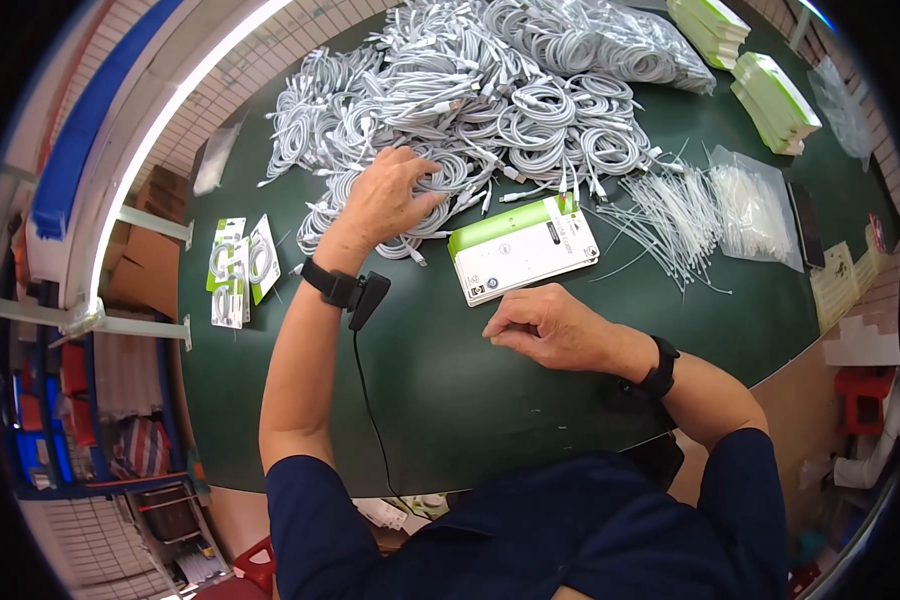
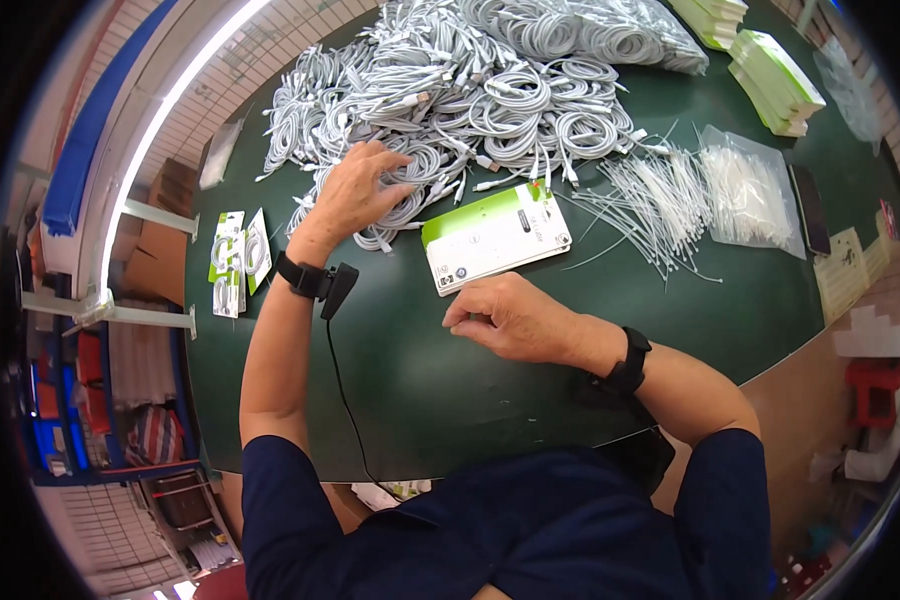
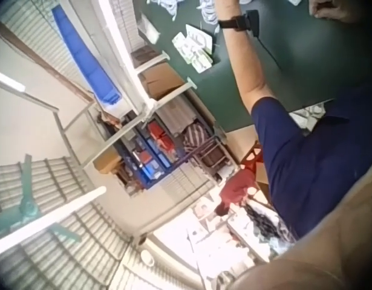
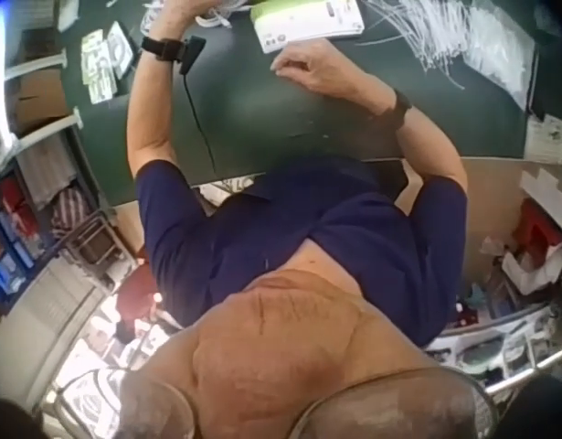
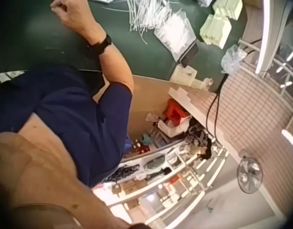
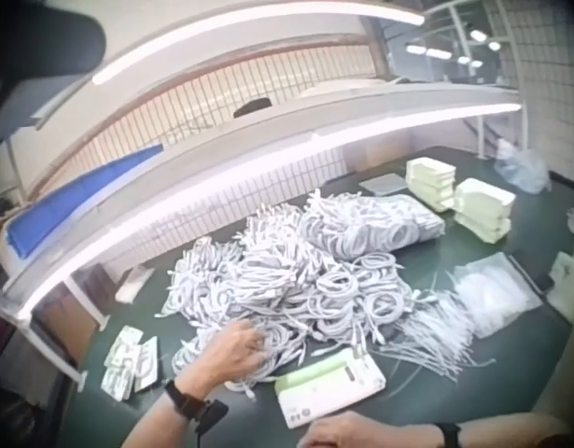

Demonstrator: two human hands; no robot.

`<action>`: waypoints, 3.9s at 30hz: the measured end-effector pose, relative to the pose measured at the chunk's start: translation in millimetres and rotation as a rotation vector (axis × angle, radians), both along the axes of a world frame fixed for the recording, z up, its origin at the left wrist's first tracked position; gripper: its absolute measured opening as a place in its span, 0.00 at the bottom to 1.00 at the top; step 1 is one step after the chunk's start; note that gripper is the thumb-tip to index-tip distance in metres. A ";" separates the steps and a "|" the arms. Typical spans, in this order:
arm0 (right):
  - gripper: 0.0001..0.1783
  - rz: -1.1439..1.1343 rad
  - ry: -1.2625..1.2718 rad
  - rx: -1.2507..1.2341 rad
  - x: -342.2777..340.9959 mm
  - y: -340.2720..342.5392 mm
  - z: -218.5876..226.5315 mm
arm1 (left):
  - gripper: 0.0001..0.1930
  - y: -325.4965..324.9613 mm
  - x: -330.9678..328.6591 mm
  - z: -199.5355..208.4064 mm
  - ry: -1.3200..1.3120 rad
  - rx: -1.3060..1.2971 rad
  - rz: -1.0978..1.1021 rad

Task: The person packages a cable by hand, placing it onto a card and securing it with a zip tie before repeating the process with another unit.

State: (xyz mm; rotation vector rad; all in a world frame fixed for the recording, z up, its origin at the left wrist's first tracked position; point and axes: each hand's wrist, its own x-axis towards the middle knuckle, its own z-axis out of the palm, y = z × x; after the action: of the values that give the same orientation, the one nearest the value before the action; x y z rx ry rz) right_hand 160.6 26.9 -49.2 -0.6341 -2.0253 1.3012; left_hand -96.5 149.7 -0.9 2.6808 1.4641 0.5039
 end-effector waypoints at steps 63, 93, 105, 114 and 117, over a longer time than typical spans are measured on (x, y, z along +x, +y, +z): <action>0.26 -0.263 0.420 -0.493 8.1 6.8 16.4 | 0.18 -127.1 128.5 -8.3 -2.021 -0.755 0.104; 0.23 -0.121 0.411 -0.735 18.8 21.5 4.1 | 0.27 -122.7 74.0 -43.4 -1.784 -0.976 0.156; 0.25 0.144 -0.093 -0.573 22.1 16.1 20.0 | 0.29 -149.0 65.2 -30.9 -1.031 -0.917 0.330; 0.26 0.330 -0.366 -0.400 22.6 10.3 15.5 | 0.18 -160.1 69.8 -41.0 -0.757 -0.829 0.334; 0.25 0.291 -0.359 -0.441 21.3 8.4 11.5 | 0.17 -158.0 67.1 -42.5 -0.747 -0.860 0.306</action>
State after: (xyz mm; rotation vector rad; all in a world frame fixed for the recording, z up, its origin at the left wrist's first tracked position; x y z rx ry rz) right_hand 181.9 35.3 -37.7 -0.8428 -2.1854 1.9564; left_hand -29.4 -8.3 -43.5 1.4056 1.3846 0.6056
